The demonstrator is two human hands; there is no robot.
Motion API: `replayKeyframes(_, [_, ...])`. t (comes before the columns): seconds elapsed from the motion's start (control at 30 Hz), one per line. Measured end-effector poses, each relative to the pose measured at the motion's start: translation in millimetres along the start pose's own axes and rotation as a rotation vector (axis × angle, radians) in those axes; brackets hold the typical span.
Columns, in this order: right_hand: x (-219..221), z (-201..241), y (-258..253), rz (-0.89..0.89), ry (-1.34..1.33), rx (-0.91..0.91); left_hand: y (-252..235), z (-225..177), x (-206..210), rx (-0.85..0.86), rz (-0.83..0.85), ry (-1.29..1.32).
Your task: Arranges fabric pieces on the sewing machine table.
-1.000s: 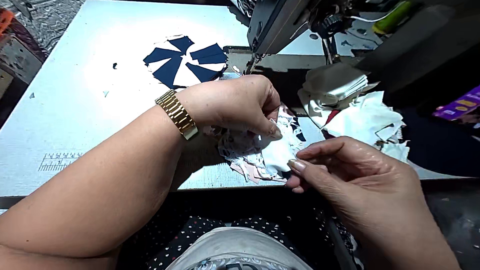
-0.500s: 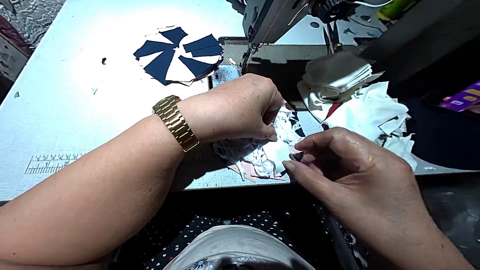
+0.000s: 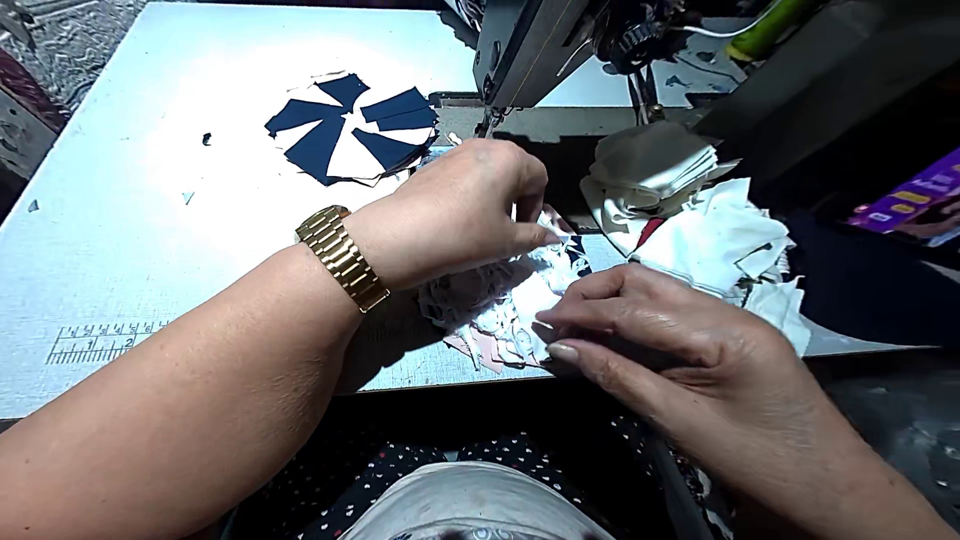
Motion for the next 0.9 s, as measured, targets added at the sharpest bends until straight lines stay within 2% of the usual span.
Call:
replayKeyframes(0.07, [-3.6, 0.3, -2.3, -0.059, 0.056, 0.009, -2.2, 6.2, -5.5, -0.07, -0.058, 0.231])
replayKeyframes(0.2, [12.3, -7.2, -3.3, -0.017, 0.178, -0.007, 2.7, 11.6, -5.5, -0.4, 0.049, 0.894])
replayKeyframes(0.33, [10.2, -11.0, -2.8, -0.027, 0.097, 0.019, 6.6, 13.7, -4.1, -0.525, 0.003, 1.256])
replayKeyframes(0.5, [-7.5, -7.9, -5.7, -0.223, -0.096, 0.082, 8.4, 8.1, 3.9, -0.679, -0.059, 1.456])
replayKeyframes(0.63, [8.5, 2.4, -16.0, -0.264, -0.293, 0.107, 13.3, -1.8, 13.0, -0.701, -0.11, 1.529])
replayKeyframes(0.8, [19.6, 11.0, -35.2, -0.369, -0.134, 0.116, 16.2, -9.7, 21.2, -0.642, -0.123, 1.577])
replayKeyframes(0.9, [13.0, 4.7, -39.7, -0.425, -0.145, 0.17, 15.4, -10.8, 19.6, -0.615, -0.178, 1.634])
Point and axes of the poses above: each hand's wrist, its own y-axis away from the middle knuckle, its own x-axis out of the palm, z = x × y, the point moved 5 cm from there along -y, towards the middle knuckle, and after that the axes turned 7 degrees about -x, right-handed, at the moved point
